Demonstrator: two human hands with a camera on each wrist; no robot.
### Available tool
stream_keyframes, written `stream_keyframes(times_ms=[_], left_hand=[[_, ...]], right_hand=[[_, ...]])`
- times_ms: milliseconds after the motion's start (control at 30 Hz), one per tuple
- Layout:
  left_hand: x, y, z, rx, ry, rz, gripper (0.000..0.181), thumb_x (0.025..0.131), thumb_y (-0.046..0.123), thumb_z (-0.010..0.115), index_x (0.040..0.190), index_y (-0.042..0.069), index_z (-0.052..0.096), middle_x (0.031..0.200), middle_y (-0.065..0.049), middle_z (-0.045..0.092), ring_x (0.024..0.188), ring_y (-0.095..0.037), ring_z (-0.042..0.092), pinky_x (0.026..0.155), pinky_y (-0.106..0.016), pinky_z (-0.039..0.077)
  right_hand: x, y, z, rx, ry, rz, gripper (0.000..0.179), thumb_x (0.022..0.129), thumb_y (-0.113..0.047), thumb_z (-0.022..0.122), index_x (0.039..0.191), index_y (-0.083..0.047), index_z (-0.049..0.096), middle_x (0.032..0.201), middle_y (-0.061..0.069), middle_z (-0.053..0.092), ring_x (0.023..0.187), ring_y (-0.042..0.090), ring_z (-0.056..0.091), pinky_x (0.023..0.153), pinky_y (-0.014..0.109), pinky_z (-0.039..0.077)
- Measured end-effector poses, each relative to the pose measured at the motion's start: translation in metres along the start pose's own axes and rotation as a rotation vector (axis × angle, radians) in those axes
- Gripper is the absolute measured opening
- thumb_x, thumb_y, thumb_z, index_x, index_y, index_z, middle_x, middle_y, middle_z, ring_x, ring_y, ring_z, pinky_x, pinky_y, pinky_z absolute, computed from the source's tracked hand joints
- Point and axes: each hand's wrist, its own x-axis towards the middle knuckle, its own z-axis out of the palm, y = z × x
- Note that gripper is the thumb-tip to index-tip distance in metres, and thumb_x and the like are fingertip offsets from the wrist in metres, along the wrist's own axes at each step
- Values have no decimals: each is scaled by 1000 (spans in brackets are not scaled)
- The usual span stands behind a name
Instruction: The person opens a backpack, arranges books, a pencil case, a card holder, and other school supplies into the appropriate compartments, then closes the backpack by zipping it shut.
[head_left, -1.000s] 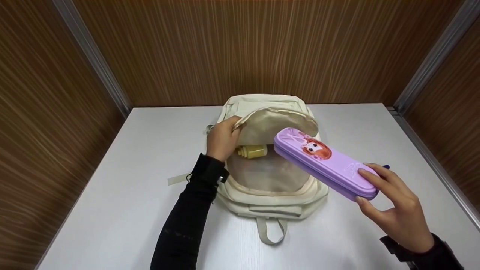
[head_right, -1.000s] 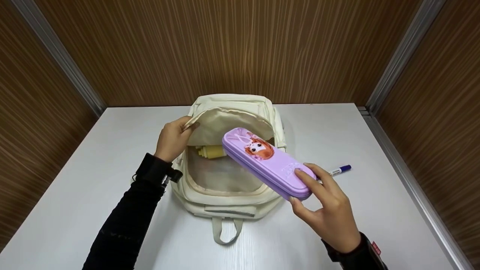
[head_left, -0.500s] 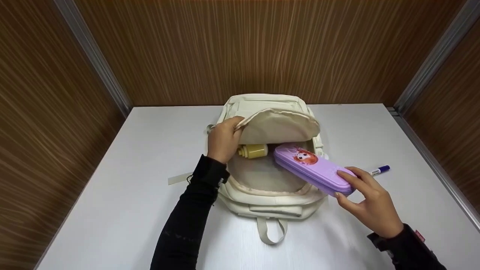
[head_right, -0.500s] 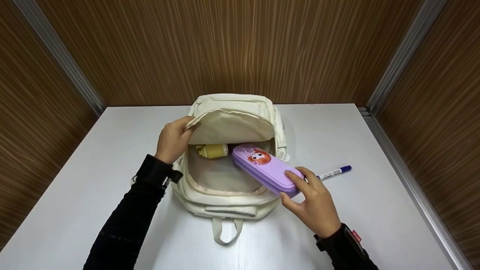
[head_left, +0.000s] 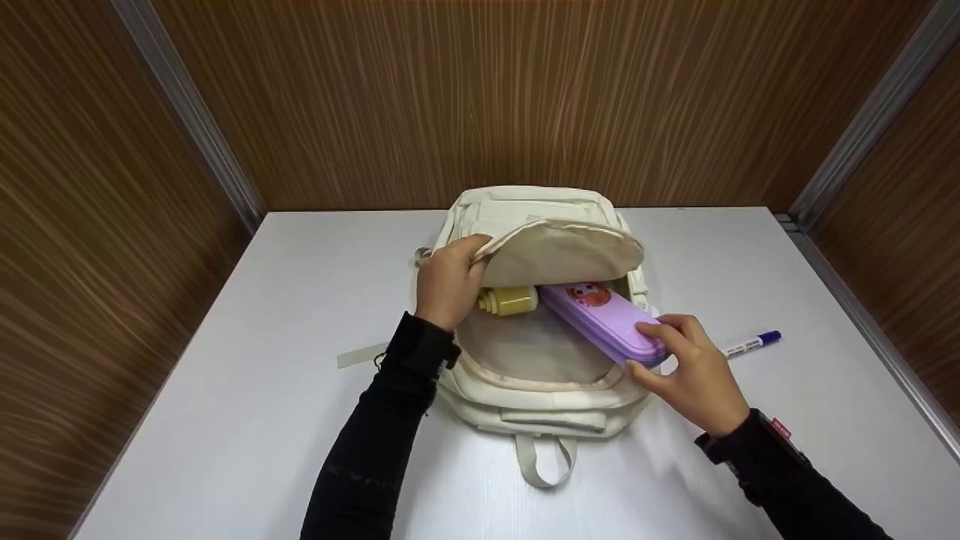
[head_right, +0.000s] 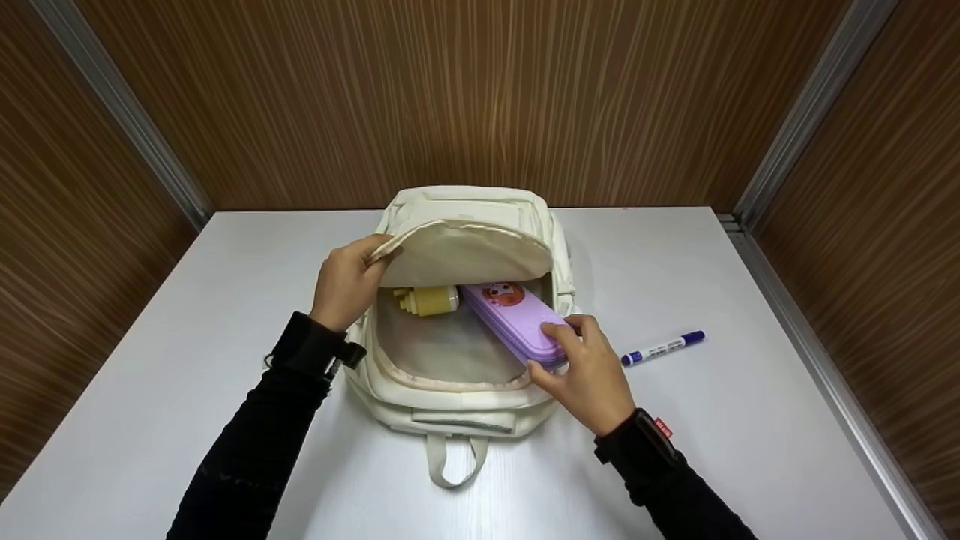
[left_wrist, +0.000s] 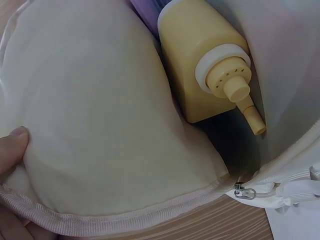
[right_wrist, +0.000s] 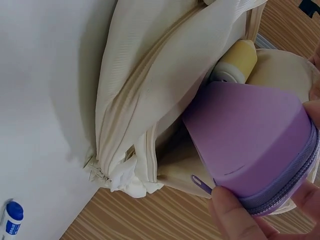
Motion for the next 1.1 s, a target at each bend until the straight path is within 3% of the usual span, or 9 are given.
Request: stream_keyframes(times_ms=[100,200,467,767,900,1100], left_hand=[[-1,0,0,-7,-7,-3,17,92,22,65,106,18,74,109,-2,75,102,-20,71,80,-41,56],[-2,0,0,-16,-14,0,18,92,20,65,107,17,74,111,-1,74,104,-20,70,81,-41,56],[-5,1,-1,-13,-22,0,17,92,20,65,106,20,74,109,1,74,103,-18,70,78,-41,56],[-6,2,-1,3,-11,16,17,92,22,65,106,20,74,106,0,75,101,-20,71,77,-41,56],[-6,3,0,19,-3,33,17,91,24,65,105,19,74,103,0,75,98,-21,72,75,-42,56],[-8,4,0,25,-9,54,17,91,25,65,105,19,74,100,-1,75,95,-21,72,73,-44,56]], right_hand=[[6,0,8,-4,-2,-1,50,68,-13,86,114,-4,68,112,18,58,90,26,63,73,38,52],[13,1,16,5,-10,4,50,69,-14,86,113,-4,67,111,18,57,90,28,62,74,44,52],[40,-1,30,57,-84,68,46,73,-16,82,114,-3,64,116,21,54,95,36,61,81,49,51],[63,-6,45,24,-143,115,48,76,-20,80,117,0,64,127,27,56,107,44,61,92,54,49],[71,-7,52,20,-151,108,50,76,-20,80,120,0,64,132,25,58,106,44,63,92,54,50],[78,-7,60,31,-169,106,50,76,-18,80,119,0,65,128,23,58,104,43,64,90,54,50]])
